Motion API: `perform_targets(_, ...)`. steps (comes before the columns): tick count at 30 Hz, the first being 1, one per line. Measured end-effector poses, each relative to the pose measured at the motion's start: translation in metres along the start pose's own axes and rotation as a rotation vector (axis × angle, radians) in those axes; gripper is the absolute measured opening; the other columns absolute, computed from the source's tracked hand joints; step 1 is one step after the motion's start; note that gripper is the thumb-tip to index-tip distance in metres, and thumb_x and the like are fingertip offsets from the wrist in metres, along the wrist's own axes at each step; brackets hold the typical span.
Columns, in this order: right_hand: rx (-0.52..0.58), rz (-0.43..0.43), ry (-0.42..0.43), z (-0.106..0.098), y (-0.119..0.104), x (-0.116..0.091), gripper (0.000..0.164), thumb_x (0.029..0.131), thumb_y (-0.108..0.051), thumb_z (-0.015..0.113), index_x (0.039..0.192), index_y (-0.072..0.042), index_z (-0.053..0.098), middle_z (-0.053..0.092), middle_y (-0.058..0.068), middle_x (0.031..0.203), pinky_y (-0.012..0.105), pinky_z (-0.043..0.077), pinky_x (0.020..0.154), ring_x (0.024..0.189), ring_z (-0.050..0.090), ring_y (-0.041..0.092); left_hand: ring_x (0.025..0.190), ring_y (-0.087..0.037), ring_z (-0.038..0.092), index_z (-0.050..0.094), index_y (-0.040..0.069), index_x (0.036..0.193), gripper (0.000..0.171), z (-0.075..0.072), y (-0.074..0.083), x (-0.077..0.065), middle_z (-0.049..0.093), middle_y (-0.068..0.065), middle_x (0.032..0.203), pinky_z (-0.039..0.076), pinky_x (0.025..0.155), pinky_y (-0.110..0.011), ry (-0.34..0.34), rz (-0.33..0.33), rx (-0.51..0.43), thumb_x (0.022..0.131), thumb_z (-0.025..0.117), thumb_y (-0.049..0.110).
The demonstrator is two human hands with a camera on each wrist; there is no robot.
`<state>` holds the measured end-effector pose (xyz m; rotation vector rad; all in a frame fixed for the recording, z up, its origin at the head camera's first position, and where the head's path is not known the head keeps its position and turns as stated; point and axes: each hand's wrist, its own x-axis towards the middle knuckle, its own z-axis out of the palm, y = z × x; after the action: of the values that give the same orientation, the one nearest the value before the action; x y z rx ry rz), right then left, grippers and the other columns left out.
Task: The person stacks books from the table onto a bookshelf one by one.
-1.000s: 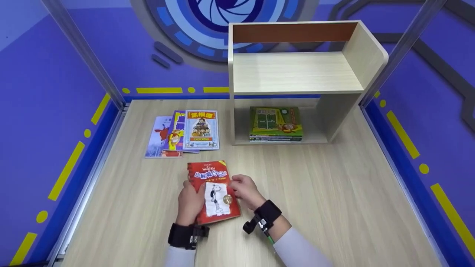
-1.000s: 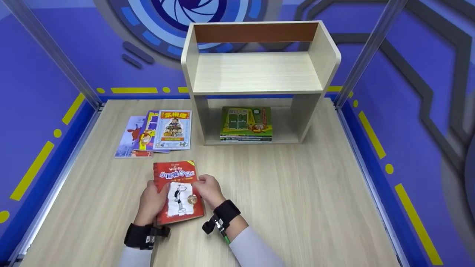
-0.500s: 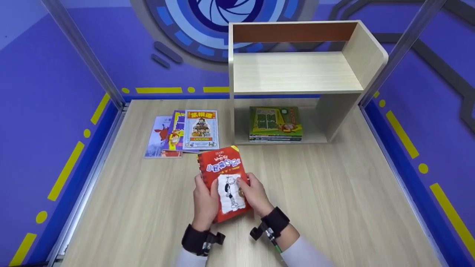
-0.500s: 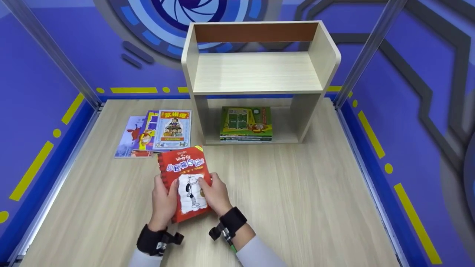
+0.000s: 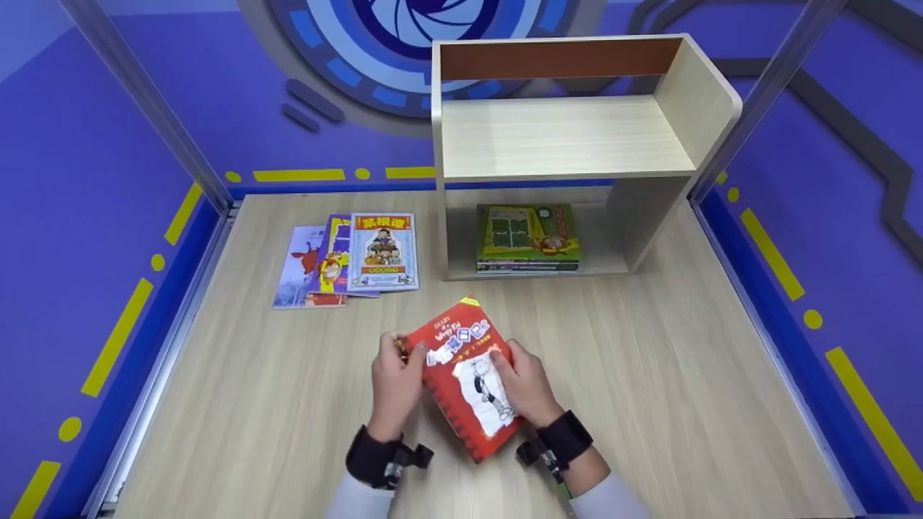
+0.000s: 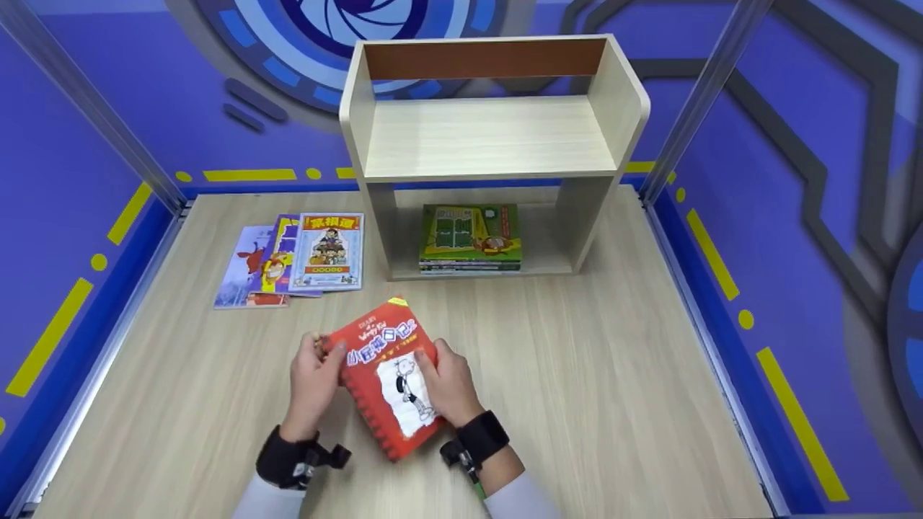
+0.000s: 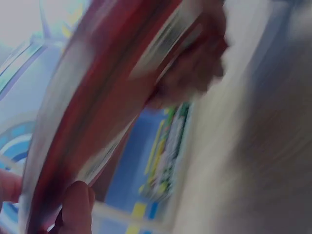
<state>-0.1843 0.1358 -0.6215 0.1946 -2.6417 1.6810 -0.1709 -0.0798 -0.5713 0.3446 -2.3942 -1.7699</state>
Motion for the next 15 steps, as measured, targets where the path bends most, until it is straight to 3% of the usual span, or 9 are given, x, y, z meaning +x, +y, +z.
perform_targets(2, 0.005, -0.026, -0.075, -0.007, 0.001, -0.001, 0.032, 0.094, -0.049, 0.048, 0.092, -0.017, 0.054, 0.059, -0.001, 0.072, 0.028, 0.049, 0.052, 0.061, 0.059, 0.013, 0.065, -0.018, 0.059, 0.055, 0.010, 0.109, 0.026, -0.009, 0.003, 0.009, 0.065, -0.006, 0.080, 0.048, 0.054, -0.030, -0.045, -0.028, 0.036, 0.090, 0.060, 0.027)
perform_targets(5, -0.017, -0.059, -0.184, -0.016, 0.002, 0.000, 0.030, 0.094, -0.048, 0.048, 0.093, -0.018, 0.054, 0.060, -0.002, 0.073, 0.028, 0.050, 0.052, 0.061, 0.060, 0.012, 0.057, -0.017, 0.059, 0.060, 0.012, 0.107, 0.027, -0.019, 0.005, 0.015, 0.064, -0.005, 0.072, 0.047, 0.047, -0.030, -0.207, -0.059, 0.110, 0.090, 0.059, 0.034)
perform_targets(10, -0.083, -0.088, -0.313, -0.023, -0.002, -0.001, 0.030, 0.093, -0.050, 0.049, 0.093, -0.020, 0.054, 0.061, -0.005, 0.071, 0.027, 0.051, 0.051, 0.059, 0.061, 0.010, 0.068, -0.014, 0.062, 0.059, 0.013, 0.109, 0.040, -0.020, -0.002, 0.011, 0.064, -0.002, 0.081, 0.051, 0.057, -0.031, -0.510, -0.024, 0.218, 0.089, 0.059, 0.047)
perform_targets(12, -0.116, -0.096, -0.338, -0.025, -0.003, -0.001, 0.030, 0.092, -0.051, 0.050, 0.092, -0.021, 0.053, 0.061, -0.006, 0.070, 0.026, 0.051, 0.052, 0.059, 0.060, 0.009, 0.071, -0.014, 0.062, 0.057, 0.012, 0.112, 0.043, -0.018, -0.007, 0.007, 0.064, -0.002, 0.084, 0.051, 0.062, -0.031, -0.578, -0.007, 0.205, 0.089, 0.058, 0.047)
perform_targets(15, -0.153, -0.106, -0.370, -0.029, -0.003, 0.001, 0.030, 0.092, -0.052, 0.050, 0.092, -0.022, 0.053, 0.059, -0.007, 0.069, 0.025, 0.050, 0.053, 0.059, 0.059, 0.008, 0.072, -0.014, 0.064, 0.055, 0.011, 0.119, 0.044, -0.014, -0.013, 0.002, 0.065, -0.002, 0.085, 0.052, 0.065, -0.032, -0.619, -0.002, 0.149, 0.091, 0.057, 0.044)
